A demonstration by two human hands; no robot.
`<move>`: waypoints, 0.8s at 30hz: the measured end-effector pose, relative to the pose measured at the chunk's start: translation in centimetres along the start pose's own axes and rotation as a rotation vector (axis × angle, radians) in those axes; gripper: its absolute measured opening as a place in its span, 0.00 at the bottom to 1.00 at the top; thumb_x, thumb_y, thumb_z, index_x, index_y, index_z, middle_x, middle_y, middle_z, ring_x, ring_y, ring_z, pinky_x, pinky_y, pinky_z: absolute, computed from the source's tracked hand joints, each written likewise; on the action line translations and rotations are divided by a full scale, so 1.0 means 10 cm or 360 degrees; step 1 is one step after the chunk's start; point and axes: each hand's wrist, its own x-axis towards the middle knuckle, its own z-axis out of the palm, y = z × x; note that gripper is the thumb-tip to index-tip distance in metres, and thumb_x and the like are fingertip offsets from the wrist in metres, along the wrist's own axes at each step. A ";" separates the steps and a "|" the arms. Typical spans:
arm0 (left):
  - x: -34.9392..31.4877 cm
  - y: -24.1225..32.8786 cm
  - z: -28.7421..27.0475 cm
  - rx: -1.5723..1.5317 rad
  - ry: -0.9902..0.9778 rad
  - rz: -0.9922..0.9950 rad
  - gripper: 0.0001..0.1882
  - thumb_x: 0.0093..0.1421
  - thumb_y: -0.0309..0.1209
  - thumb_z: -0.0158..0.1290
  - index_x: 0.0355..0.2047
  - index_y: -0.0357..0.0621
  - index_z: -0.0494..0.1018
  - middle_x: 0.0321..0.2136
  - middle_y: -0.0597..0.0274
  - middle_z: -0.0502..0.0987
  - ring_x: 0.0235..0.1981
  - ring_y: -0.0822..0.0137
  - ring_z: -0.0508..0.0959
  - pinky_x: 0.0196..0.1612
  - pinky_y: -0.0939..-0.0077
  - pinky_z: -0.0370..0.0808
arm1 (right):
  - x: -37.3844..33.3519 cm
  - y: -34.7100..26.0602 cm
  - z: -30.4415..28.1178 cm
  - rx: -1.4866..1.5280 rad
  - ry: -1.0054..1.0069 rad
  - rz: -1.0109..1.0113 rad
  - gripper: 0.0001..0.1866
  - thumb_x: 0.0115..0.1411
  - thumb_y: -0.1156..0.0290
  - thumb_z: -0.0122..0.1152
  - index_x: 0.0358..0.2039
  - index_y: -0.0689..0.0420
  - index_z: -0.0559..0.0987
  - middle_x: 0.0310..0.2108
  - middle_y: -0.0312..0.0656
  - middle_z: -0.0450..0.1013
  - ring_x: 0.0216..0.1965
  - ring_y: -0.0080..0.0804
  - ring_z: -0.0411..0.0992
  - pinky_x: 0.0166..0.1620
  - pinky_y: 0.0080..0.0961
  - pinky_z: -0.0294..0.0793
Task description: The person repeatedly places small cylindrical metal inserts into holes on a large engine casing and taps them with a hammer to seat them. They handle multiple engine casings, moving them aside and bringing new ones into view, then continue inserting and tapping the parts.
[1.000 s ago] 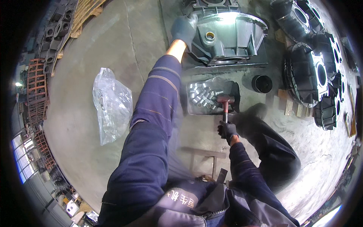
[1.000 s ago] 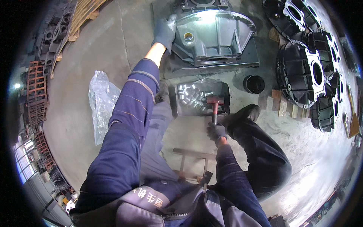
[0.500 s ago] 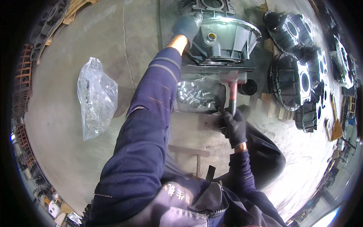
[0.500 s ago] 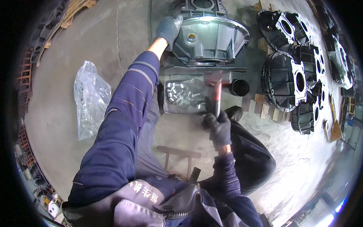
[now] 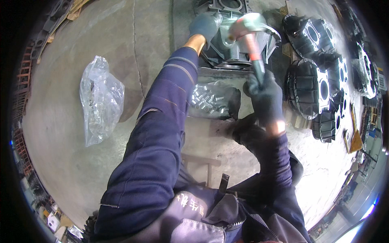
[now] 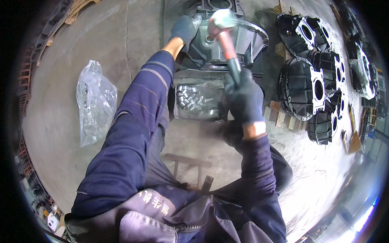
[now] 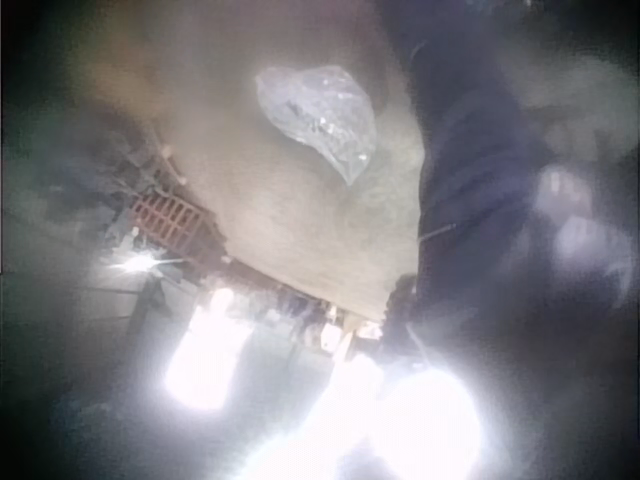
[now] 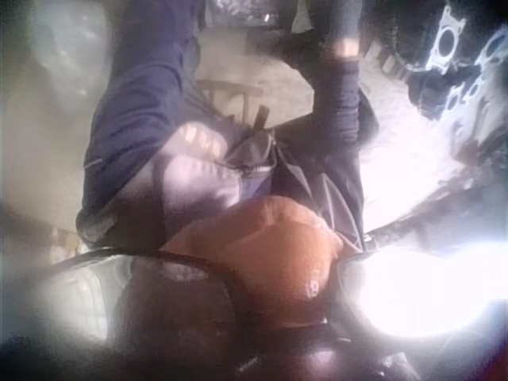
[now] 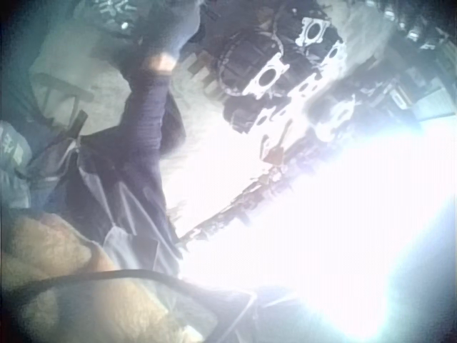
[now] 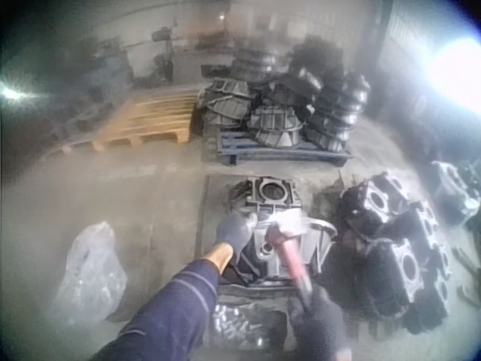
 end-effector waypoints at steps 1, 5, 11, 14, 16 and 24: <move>0.00 0.00 0.00 -0.0044 -0.0006 -0.0017 0.28 0.68 0.53 0.43 0.50 0.46 0.81 0.50 0.45 0.81 0.53 0.43 0.80 0.56 0.49 0.74 | 0.08 0.01 0.01 -0.0061 -0.0080 -0.0013 0.20 0.65 0.53 0.61 0.47 0.57 0.78 0.30 0.61 0.79 0.35 0.65 0.78 0.37 0.54 0.77; 0.00 -0.02 0.01 -0.0101 0.0004 -0.0070 0.27 0.68 0.53 0.43 0.49 0.46 0.81 0.50 0.44 0.81 0.53 0.42 0.79 0.56 0.49 0.74 | 0.18 0.06 -0.18 -0.0033 -0.0177 -0.0022 0.20 0.66 0.53 0.61 0.44 0.59 0.78 0.27 0.59 0.78 0.32 0.61 0.79 0.34 0.50 0.77; 0.02 -0.02 0.03 -0.0040 0.0031 0.0077 0.27 0.68 0.53 0.42 0.48 0.48 0.82 0.50 0.45 0.81 0.52 0.42 0.80 0.56 0.49 0.75 | -0.03 0.00 -0.23 0.0498 0.0206 -0.0122 0.16 0.66 0.60 0.65 0.38 0.61 0.76 0.26 0.57 0.77 0.30 0.57 0.80 0.32 0.41 0.77; 0.02 0.00 0.01 -0.0028 -0.0003 0.0011 0.27 0.68 0.53 0.42 0.48 0.48 0.82 0.50 0.46 0.81 0.53 0.42 0.80 0.56 0.50 0.75 | 0.09 0.04 -0.10 0.0103 -0.0056 0.0077 0.18 0.66 0.56 0.63 0.42 0.60 0.78 0.28 0.60 0.78 0.33 0.62 0.79 0.36 0.47 0.78; 0.02 0.03 -0.01 -0.0092 -0.0064 -0.0094 0.28 0.68 0.54 0.42 0.48 0.48 0.82 0.50 0.46 0.81 0.53 0.42 0.80 0.56 0.50 0.75 | 0.18 0.11 -0.11 -0.0113 -0.0127 -0.0037 0.20 0.65 0.56 0.61 0.47 0.60 0.79 0.28 0.60 0.79 0.34 0.61 0.79 0.38 0.48 0.78; 0.04 -0.03 0.07 -0.0012 -0.0007 -0.0046 0.29 0.69 0.56 0.43 0.49 0.47 0.82 0.50 0.45 0.81 0.52 0.42 0.80 0.55 0.49 0.75 | 0.01 0.02 -0.34 0.0421 0.0132 -0.0087 0.19 0.66 0.56 0.63 0.44 0.61 0.78 0.25 0.54 0.78 0.30 0.49 0.81 0.34 0.39 0.78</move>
